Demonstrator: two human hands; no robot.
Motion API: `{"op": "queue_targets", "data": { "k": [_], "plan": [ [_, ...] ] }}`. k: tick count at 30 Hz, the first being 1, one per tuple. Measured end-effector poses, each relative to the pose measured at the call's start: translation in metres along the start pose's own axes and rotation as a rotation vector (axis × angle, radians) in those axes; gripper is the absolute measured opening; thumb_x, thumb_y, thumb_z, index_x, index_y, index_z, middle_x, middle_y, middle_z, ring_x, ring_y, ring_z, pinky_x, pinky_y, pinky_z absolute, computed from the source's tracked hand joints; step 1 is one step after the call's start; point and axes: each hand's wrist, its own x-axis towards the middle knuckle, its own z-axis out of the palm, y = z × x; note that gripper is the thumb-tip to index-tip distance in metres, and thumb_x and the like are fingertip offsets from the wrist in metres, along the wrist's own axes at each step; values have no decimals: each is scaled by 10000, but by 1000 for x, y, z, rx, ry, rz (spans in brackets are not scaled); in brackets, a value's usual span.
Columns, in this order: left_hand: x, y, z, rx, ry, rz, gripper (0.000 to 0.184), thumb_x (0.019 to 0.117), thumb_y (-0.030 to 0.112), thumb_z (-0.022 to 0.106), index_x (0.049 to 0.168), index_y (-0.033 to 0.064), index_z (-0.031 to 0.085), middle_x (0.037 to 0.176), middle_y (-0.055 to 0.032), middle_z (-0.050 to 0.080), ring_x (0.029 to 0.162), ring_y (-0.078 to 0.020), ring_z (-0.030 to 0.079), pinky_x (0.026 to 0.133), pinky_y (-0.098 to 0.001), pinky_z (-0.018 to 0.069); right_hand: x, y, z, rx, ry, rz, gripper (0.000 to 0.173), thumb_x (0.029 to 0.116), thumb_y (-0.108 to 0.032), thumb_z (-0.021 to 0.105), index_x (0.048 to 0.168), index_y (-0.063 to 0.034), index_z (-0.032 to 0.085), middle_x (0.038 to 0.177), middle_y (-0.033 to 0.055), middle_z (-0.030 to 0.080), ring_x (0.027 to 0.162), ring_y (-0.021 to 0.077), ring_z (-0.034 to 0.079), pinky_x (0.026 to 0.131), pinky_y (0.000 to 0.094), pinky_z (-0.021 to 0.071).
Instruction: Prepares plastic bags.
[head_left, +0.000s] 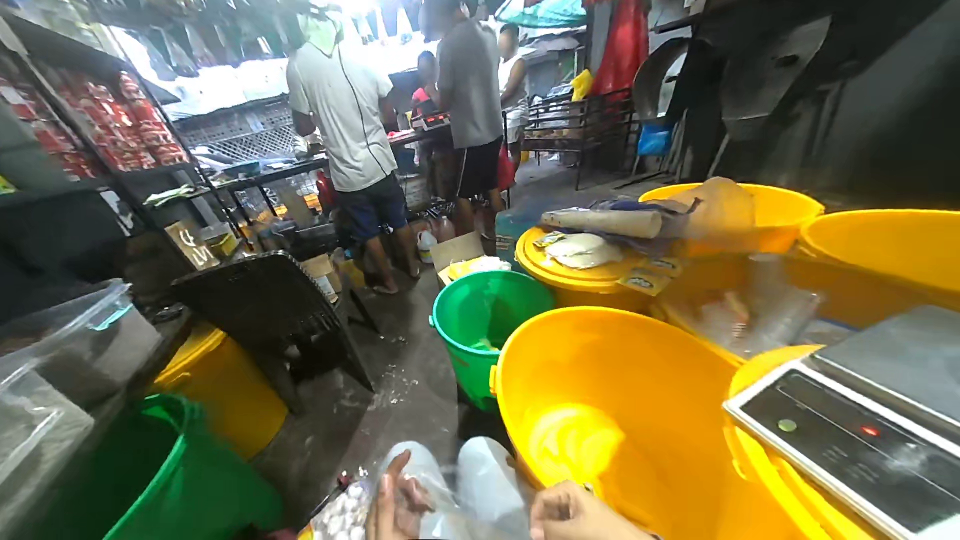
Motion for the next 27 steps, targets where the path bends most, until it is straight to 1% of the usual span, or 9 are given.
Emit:
{"op": "queue_targets", "data": {
  "k": [5, 8, 10, 12, 14, 15, 17, 21, 27],
  "plan": [
    [19, -12, -19, -75, 17, -204, 540, 1074, 205, 174, 937, 195, 696, 779, 85, 718, 711, -35, 688, 701, -235, 591, 5, -5, -23, 273, 411, 59, 118, 979, -65, 591, 936, -29, 694, 797, 14, 724, 738, 108, 699, 764, 315, 603],
    [29, -29, -34, -104, 35, -352, 473, 1062, 230, 232, 913, 187, 679, 866, 37, 733, 780, -86, 695, 726, -281, 588, 5, -4, -32, 264, 534, 11, 169, 900, -91, 679, 745, -120, 619, 667, -19, 693, 635, 76, 670, 671, 262, 569],
    [37, -40, -46, -1, 86, -365, 354, 1037, 164, 290, 1028, 147, 643, 955, 19, 724, 822, -102, 688, 750, -306, 586, 5, -4, -36, 246, 572, -1, 236, 868, -122, 723, 687, -152, 573, 617, -44, 640, 589, 61, 628, 627, 242, 542],
    [41, -42, -56, 274, 123, -273, 363, 1020, 83, 391, 1360, 87, 520, 1196, -31, 646, 967, -111, 660, 809, -311, 567, 5, -5, -37, 245, 608, -23, 256, 884, -138, 711, 689, -156, 545, 608, -49, 608, 574, 69, 613, 626, 254, 551],
    [43, -35, -53, 597, 130, -68, 576, 969, 22, 508, 1514, -66, 344, 1388, -261, 517, 1083, -203, 598, 869, -348, 514, 6, -4, -34, 175, 628, -75, 220, 909, -151, 685, 739, -153, 546, 623, -60, 605, 577, 64, 614, 622, 251, 551],
    [40, -32, -43, 699, 119, 30, 569, 955, 25, 545, 1477, -117, 371, 1314, -291, 548, 1015, -182, 613, 829, -316, 520, 6, -3, -32, 92, 610, -106, 193, 926, -169, 677, 773, -151, 561, 643, -78, 604, 589, 41, 607, 620, 231, 541],
    [27, -24, -11, 750, -45, 93, 427, 964, 54, 574, 1336, -142, 504, 1080, -171, 642, 842, -41, 626, 743, -211, 535, 6, -1, -24, -112, 514, -143, 181, 957, -197, 668, 820, -99, 602, 686, -74, 601, 635, 10, 599, 638, 211, 526],
    [-16, -41, 39, 678, -555, -228, 510, 919, 182, 737, 1339, -63, 584, 1155, -189, 684, 866, -196, 694, 773, -379, 588, 1, 2, 8, -384, 208, -112, 228, 936, -136, 676, 853, 76, 661, 749, 141, 643, 700, 199, 623, 685, 405, 522],
    [-21, -49, 27, 647, -446, -213, 150, 922, 46, 689, 1030, -57, 701, 905, -86, 735, 756, -90, 704, 743, -298, 610, 2, -8, 5, -486, 46, 64, 210, 939, -135, 716, 973, 67, 671, 812, 196, 662, 746, 299, 652, 716, 503, 531]
  ]
}}
